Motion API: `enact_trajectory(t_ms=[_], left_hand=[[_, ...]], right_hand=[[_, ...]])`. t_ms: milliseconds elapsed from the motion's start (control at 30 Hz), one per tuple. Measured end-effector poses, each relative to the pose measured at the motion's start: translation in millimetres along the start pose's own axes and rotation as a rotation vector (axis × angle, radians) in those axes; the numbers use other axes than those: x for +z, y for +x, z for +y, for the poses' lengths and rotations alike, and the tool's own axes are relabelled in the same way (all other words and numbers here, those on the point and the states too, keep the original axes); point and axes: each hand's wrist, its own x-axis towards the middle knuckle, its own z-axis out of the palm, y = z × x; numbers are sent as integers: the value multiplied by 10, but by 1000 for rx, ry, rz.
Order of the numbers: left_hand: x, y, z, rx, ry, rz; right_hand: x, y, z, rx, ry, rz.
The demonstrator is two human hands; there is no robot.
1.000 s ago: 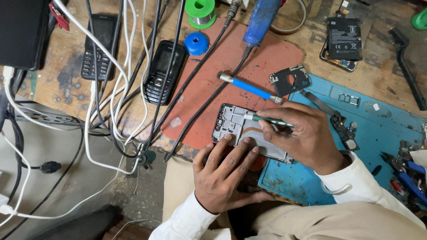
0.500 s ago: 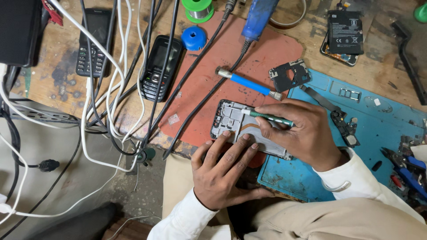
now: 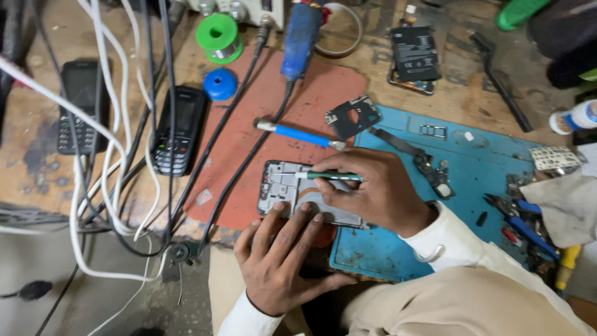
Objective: The person uses a screwdriver and a spudger to manipulate internal components of a disassembled smartphone. They then place a battery into the phone's chassis and press it into place.
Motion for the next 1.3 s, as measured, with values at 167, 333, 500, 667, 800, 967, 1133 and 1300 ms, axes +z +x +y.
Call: enact_trajectory(t_ms=[167, 333, 500, 667, 800, 967, 1133, 1300], left_hand=[[14, -7, -24, 15, 36, 23], [38, -68, -31, -27, 40, -26], [69, -88, -45, -27, 47, -1], [61, -48, -42, -16, 59, 13], [90, -134, -84, -23, 49, 4], [93, -244, -243, 18, -91, 7], [-75, -307, -714, 46, 184, 278], [-82, -663, -949, -108, 197, -63]], right_hand=[[-14, 8, -4, 15, 28, -36], [7, 9, -5, 26, 33, 7], [18, 0, 6, 1, 64, 2], [29, -1, 16, -15, 31, 62], [43, 1, 15, -13, 55, -2], [53, -2, 11, 23, 30, 35], [61, 1, 25, 52, -3, 15], [70, 7, 18, -19, -20, 58]])
